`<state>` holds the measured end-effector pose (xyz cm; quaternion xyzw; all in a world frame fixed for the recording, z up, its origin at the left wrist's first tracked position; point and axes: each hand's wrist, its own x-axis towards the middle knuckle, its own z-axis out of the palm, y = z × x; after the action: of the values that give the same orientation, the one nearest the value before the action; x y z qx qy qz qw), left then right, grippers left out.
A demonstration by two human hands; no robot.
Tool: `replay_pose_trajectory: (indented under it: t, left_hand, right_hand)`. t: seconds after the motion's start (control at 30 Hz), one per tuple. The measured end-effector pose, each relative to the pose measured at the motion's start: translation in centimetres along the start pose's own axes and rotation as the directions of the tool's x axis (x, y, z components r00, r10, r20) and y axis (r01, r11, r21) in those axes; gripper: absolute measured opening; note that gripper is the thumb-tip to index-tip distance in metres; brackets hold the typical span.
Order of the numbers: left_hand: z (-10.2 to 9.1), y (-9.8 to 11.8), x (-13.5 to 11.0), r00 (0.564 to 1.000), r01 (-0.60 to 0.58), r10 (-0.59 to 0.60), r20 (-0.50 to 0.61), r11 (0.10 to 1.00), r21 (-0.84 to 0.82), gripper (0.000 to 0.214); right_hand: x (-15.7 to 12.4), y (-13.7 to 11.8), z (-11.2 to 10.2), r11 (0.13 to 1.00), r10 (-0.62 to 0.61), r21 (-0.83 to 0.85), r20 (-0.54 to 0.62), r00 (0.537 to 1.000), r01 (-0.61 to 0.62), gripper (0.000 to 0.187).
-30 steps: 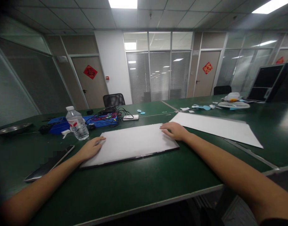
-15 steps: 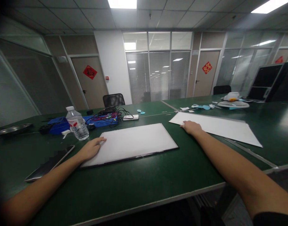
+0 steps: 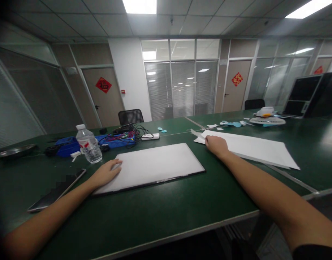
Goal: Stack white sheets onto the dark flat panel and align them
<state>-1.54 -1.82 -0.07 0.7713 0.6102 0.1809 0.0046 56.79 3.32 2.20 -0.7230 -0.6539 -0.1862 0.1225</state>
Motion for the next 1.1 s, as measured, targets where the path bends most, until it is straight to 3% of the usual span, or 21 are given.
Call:
replay_pose_trajectory:
  t: [0.13, 0.23, 0.3, 0.37, 0.43, 0.47, 0.53, 0.6, 0.67, 0.77, 0.87, 0.93, 1.0, 1.1]
  left_hand:
    - [0.1, 0.0, -0.1, 1.0, -0.006, 0.006, -0.003, 1.0, 0.002, 0.064]
    - [0.0, 0.1, -0.2, 1.0, -0.005, 0.005, -0.01, 1.0, 0.005, 0.061]
    - [0.0, 0.1, -0.2, 1.0, -0.008, 0.009, -0.006, 1.0, 0.01, 0.062]
    - [0.0, 0.1, -0.1, 1.0, -0.012, 0.012, -0.004, 1.0, 0.013, 0.064]
    - [0.0, 0.1, -0.1, 1.0, -0.011, 0.011, -0.009, 1.0, 0.01, 0.063]
    - [0.1, 0.1, -0.1, 1.0, -0.012, 0.012, -0.013, 1.0, 0.007, 0.062]
    - [0.1, 0.1, -0.1, 1.0, -0.017, 0.017, -0.017, 1.0, 0.005, 0.062]
    - [0.1, 0.1, -0.1, 1.0, -0.02, 0.02, -0.008, 1.0, 0.012, 0.063]
    - [0.0, 0.2, -0.1, 1.0, -0.017, 0.016, 0.006, 1.0, 0.022, 0.065]
    - [-0.1, 0.4, -0.1, 1.0, -0.013, 0.013, 0.019, 0.999, 0.031, 0.066]
    - [-0.1, 0.4, -0.1, 1.0, -0.013, 0.012, 0.022, 0.999, 0.032, 0.065]
    - [-0.1, 0.3, -0.1, 1.0, -0.013, 0.013, 0.017, 1.0, 0.025, 0.064]
    - [0.0, 0.2, -0.1, 1.0, -0.013, 0.013, 0.005, 1.0, 0.013, 0.063]
    - [0.1, 0.1, -0.1, 1.0, -0.013, 0.013, -0.009, 1.0, 0.005, 0.062]
  right_hand:
    - [-1.6, -2.8, -1.9, 0.983, -0.158, 0.062, -0.189, 0.969, 0.172, 0.043]
    - [-2.9, -5.3, -2.9, 0.909, -0.371, 0.12, -0.21, 0.905, 0.4, 0.04]
    - [-3.9, -6.8, -3.4, 0.792, -0.556, 0.182, -0.18, 0.812, 0.583, 0.036]
    - [-4.8, -8.2, -3.8, 0.639, -0.71, 0.251, -0.168, 0.683, 0.727, 0.035]
    - [-5.5, -9.2, -4.2, 0.517, -0.782, 0.331, -0.191, 0.593, 0.789, 0.035]
    - [-5.8, -9.5, -4.4, 0.475, -0.793, 0.379, -0.207, 0.573, 0.794, 0.035]
    - [-6.0, -9.7, -4.6, 0.437, -0.78, 0.463, -0.233, 0.581, 0.771, 0.038]
    - [-5.7, -9.5, -4.4, 0.481, -0.728, 0.476, -0.251, 0.638, 0.736, 0.041]
    - [-5.1, -8.7, -3.9, 0.612, -0.637, 0.403, -0.258, 0.726, 0.68, 0.04]
    - [-3.9, -7.2, -3.0, 0.841, -0.447, 0.233, -0.207, 0.87, 0.488, 0.038]
    - [-3.1, -6.0, -2.2, 0.955, -0.261, 0.112, -0.121, 0.958, 0.275, 0.038]
    - [-3.0, -5.8, -2.0, 0.969, -0.22, 0.099, -0.083, 0.972, 0.228, 0.038]
    - [-3.2, -6.1, -2.1, 0.951, -0.274, 0.129, -0.062, 0.96, 0.28, 0.038]
    - [-4.0, -7.3, -2.5, 0.858, -0.466, 0.203, -0.075, 0.881, 0.471, 0.039]
